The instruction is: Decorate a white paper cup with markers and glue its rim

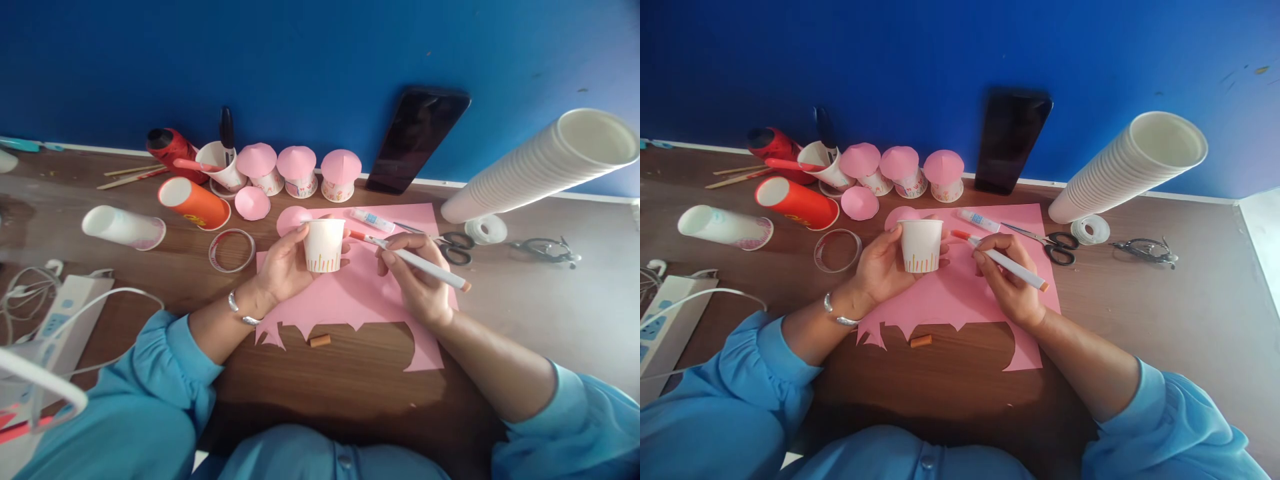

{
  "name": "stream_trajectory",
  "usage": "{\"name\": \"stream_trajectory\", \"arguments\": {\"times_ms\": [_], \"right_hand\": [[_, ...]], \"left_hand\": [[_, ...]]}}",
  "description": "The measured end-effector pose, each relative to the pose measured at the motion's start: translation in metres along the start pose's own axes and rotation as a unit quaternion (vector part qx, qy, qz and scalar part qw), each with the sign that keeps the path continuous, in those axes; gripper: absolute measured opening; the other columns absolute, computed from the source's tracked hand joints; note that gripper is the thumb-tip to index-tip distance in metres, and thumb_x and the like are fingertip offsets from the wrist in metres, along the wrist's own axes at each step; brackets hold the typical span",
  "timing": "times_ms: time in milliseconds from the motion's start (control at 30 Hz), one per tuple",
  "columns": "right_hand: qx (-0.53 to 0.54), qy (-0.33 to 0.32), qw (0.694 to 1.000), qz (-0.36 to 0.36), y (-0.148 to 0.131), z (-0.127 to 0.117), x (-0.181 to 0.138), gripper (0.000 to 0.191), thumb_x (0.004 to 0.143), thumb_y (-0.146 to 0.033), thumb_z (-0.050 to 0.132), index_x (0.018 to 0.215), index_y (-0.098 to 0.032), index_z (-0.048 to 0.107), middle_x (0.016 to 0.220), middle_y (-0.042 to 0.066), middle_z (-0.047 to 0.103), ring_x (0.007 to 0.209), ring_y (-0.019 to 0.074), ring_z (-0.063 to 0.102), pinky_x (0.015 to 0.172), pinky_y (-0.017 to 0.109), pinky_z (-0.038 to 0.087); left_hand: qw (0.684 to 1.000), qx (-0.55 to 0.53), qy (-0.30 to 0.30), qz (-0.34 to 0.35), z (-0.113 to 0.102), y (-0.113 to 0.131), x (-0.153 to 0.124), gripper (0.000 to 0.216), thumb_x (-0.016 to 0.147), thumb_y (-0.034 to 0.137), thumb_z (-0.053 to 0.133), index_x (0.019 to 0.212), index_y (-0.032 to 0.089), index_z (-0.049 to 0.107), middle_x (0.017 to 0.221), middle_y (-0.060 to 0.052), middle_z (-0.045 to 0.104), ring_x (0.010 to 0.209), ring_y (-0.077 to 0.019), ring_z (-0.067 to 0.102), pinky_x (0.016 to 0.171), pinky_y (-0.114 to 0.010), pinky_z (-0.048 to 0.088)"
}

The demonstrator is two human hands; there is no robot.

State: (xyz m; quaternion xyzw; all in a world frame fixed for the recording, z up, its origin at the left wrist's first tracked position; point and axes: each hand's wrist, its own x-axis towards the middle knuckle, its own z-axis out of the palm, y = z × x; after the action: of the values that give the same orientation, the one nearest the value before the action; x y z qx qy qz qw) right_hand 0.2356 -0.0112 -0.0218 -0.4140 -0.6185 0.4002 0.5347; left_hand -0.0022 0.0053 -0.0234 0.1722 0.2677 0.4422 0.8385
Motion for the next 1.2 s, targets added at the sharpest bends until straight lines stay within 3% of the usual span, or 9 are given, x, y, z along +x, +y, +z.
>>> {"name": "stream_trajectory", "arguments": {"times_ms": [133,300,533,700,800,900,1033,1100,1200], "right_hand": [[0.077,-0.023,0.996,0.031,0.005,-0.002,0.0,0.016,0.1,-0.037,0.077,0.103,-0.023,0.071,0.087,0.0,0.075,0.064,0.0131,0.067,0.061,0.031,0.057],[0.152,-0.028,0.981,0.115,0.008,-0.003,0.003,0.022,0.098,-0.043,0.078,0.098,-0.022,0.069,0.077,-0.001,0.071,0.064,0.0141,0.065,0.059,0.03,0.054],[0.219,-0.048,0.956,0.188,0.004,-0.001,0.008,0.025,0.092,-0.042,0.08,0.086,-0.023,0.066,0.072,-0.001,0.071,0.056,0.0137,0.062,0.049,0.027,0.048],[0.222,-0.074,0.95,0.204,0.006,0.0,0.007,0.031,0.091,-0.048,0.079,0.082,-0.024,0.063,0.066,-0.003,0.066,0.051,0.0133,0.059,0.046,0.027,0.047],[0.172,-0.054,0.97,0.165,0.006,-0.001,0.006,0.028,0.095,-0.048,0.077,0.087,-0.024,0.064,0.068,-0.003,0.065,0.053,0.0134,0.06,0.048,0.028,0.048],[0.022,-0.01,0.999,0.038,0.005,-0.002,0.006,0.013,0.104,-0.04,0.069,0.103,-0.027,0.069,0.074,-0.003,0.066,0.065,0.0166,0.066,0.064,0.034,0.057],[-0.158,-0.025,0.981,-0.108,0.0,-0.005,0.004,0.019,0.106,-0.032,0.066,0.125,-0.03,0.067,0.094,0.003,0.071,0.092,0.023,0.074,0.089,0.045,0.062],[-0.198,-0.032,0.971,-0.128,-0.003,-0.006,0.003,0.023,0.107,-0.03,0.064,0.13,-0.029,0.065,0.1,0.005,0.073,0.09,0.0225,0.075,0.087,0.044,0.063],[-0.233,-0.015,0.966,-0.108,-0.006,-0.01,0.004,0.018,0.111,-0.024,0.054,0.125,-0.03,0.066,0.082,-0.001,0.073,0.067,0.0162,0.07,0.071,0.036,0.062]], "left_hand": [[1.0,0.002,0.004,0.0,-0.001,0.0,0.0,0.049,0.095,0.046,0.077,0.133,0.016,0.07,0.13,-0.016,0.081,0.13,-0.0384,0.074,0.118,-0.058,0.055],[1.0,0.009,0.014,0.0,-0.004,-0.004,0.002,0.05,0.09,0.046,0.084,0.127,0.015,0.072,0.116,-0.013,0.084,0.117,-0.0356,0.08,0.114,-0.053,0.057],[1.0,0.021,-0.007,0.003,0.001,-0.007,0.0,0.051,0.087,0.044,0.09,0.129,0.021,0.072,0.11,-0.006,0.084,0.1,-0.0234,0.08,0.091,-0.037,0.061],[0.999,0.045,-0.017,0.005,0.002,-0.007,0.0,0.047,0.09,0.046,0.087,0.127,0.02,0.075,0.116,-0.01,0.084,0.105,-0.0288,0.08,0.094,-0.041,0.059],[0.998,0.064,-0.015,0.018,0.001,-0.007,0.0,0.05,0.091,0.048,0.085,0.13,0.02,0.074,0.122,-0.013,0.083,0.112,-0.0319,0.079,0.099,-0.043,0.058],[0.996,0.077,-0.002,0.044,-0.002,-0.007,-0.001,0.058,0.089,0.049,0.085,0.138,0.023,0.069,0.125,-0.012,0.081,0.114,-0.0326,0.078,0.103,-0.046,0.057],[0.977,0.179,0.028,0.111,0.0,-0.01,-0.005,0.063,0.085,0.042,0.09,0.141,0.029,0.065,0.121,-0.006,0.077,0.104,-0.026,0.075,0.093,-0.039,0.058],[0.949,0.273,0.029,0.157,0.002,-0.011,-0.009,0.069,0.08,0.028,0.094,0.142,0.031,0.064,0.13,-0.005,0.074,0.112,-0.0244,0.071,0.097,-0.036,0.057],[0.903,0.385,-0.019,0.191,0.004,-0.013,-0.014,0.081,0.074,0.011,0.093,0.145,0.031,0.062,0.148,-0.008,0.066,0.134,-0.0298,0.061,0.111,-0.041,0.051]]}}
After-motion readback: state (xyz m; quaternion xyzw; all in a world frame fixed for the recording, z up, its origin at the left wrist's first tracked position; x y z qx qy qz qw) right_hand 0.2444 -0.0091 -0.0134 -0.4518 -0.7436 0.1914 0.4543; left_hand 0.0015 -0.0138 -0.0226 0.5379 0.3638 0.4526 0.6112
